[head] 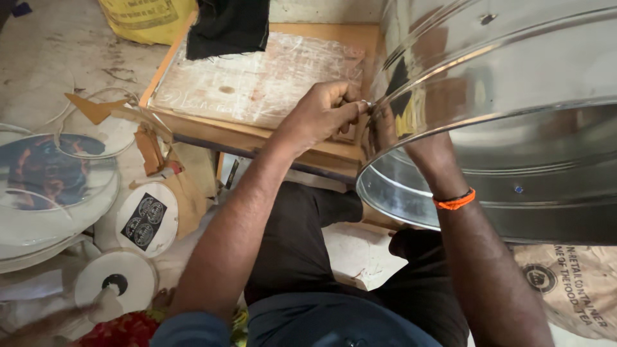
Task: The person uses scissors to open a plastic bag of screws and then attaches them to a large metal drum. They insert the screws into pre-drilled holes and tighten them by hand, occasionally adjusting the drum's position on a wooden workbench.
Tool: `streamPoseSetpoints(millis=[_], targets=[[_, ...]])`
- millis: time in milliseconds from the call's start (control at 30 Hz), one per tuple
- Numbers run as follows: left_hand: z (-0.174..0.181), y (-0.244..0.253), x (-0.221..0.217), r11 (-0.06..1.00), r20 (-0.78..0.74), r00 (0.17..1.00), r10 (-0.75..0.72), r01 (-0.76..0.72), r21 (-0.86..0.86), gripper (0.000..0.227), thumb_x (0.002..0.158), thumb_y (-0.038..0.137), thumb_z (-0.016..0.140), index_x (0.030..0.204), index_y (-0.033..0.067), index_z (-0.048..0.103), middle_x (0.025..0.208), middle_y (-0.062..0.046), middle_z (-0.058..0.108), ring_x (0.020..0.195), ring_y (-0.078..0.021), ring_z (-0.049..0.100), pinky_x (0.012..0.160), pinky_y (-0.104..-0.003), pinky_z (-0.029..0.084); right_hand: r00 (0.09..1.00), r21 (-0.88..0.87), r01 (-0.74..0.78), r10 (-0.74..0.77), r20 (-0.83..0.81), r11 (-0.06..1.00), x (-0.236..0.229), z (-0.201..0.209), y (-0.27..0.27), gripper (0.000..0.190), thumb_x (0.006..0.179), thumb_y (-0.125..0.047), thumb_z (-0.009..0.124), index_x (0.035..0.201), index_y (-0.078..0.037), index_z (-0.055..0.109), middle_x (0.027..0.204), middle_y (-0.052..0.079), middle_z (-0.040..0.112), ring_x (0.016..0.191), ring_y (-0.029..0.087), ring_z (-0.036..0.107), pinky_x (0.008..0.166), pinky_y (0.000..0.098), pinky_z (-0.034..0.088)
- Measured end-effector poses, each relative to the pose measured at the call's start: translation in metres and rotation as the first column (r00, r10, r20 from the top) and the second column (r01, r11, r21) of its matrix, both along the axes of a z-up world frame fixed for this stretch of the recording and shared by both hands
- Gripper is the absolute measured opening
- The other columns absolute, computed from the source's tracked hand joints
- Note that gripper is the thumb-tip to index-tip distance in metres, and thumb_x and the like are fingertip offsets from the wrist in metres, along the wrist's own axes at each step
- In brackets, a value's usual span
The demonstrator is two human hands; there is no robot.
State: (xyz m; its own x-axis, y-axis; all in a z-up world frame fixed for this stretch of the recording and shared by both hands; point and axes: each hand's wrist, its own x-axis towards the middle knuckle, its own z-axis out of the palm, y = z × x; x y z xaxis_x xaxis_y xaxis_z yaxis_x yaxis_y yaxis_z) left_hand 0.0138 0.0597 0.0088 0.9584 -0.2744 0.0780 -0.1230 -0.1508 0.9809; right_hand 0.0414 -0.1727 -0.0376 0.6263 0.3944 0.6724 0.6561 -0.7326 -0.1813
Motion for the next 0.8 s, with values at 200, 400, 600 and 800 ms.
streamPoseSetpoints(millis=[200, 400, 600, 800], targets=[[-0.008, -0.003, -0.001, 0.973, -0.072, 0.997, -0.002, -0.014, -0.229, 0.007, 0.095, 0.011, 0.069, 0.097, 0.0044, 0.067, 0.080, -0.001, 0.066, 0.063, -0.0058, 0.060, 0.051, -0.022, 0.048, 0.815, 0.528, -0.018, 0.318, -0.484, 0.849, 0.009, -0.022, -0.007, 0.029, 0.101, -0.015, 0.072, 0.122, 0.001, 0.060, 0.110, 0.012, 0.062, 0.098, 0.022, 0.058, 0.081, 0.0364, 0.051], [-0.015, -0.007, -0.005, 0.930, -0.075, 0.997, 0.003, -0.030, -0.367, 0.008, 0.097, 0.008, 0.070, 0.103, 0.0029, 0.067, 0.082, 0.000, 0.065, 0.065, -0.0058, 0.056, 0.055, -0.021, 0.044, 0.798, 0.616, -0.037, 0.394, -0.455, 0.787, 0.015, -0.038, -0.003, 0.026, 0.100, -0.009, 0.068, 0.122, -0.001, 0.060, 0.109, 0.007, 0.064, 0.097, 0.019, 0.059, 0.080, 0.0324, 0.053], [-0.012, -0.005, -0.008, 0.945, -0.065, 0.997, 0.029, -0.048, -0.323, 0.015, 0.097, 0.009, 0.069, 0.110, 0.0014, 0.067, 0.079, -0.001, 0.066, 0.063, -0.0057, 0.057, 0.055, -0.020, 0.045, 0.793, 0.481, 0.061, 0.251, -0.555, 0.874, 0.008, -0.035, 0.002, 0.023, 0.102, -0.011, 0.067, 0.122, -0.001, 0.062, 0.109, 0.007, 0.068, 0.098, 0.018, 0.063, 0.081, 0.0333, 0.053], [-0.013, -0.007, -0.008, 0.957, -0.058, 0.995, 0.076, -0.089, -0.277, 0.017, 0.098, 0.014, 0.071, 0.106, -0.0001, 0.065, 0.078, -0.002, 0.067, 0.062, -0.0063, 0.058, 0.053, -0.021, 0.046, 0.667, 0.729, 0.065, 0.514, -0.540, 0.682, 0.000, -0.023, 0.014, 0.025, 0.099, -0.011, 0.070, 0.121, -0.001, 0.064, 0.108, 0.005, 0.068, 0.098, 0.016, 0.063, 0.083, 0.0320, 0.054]])
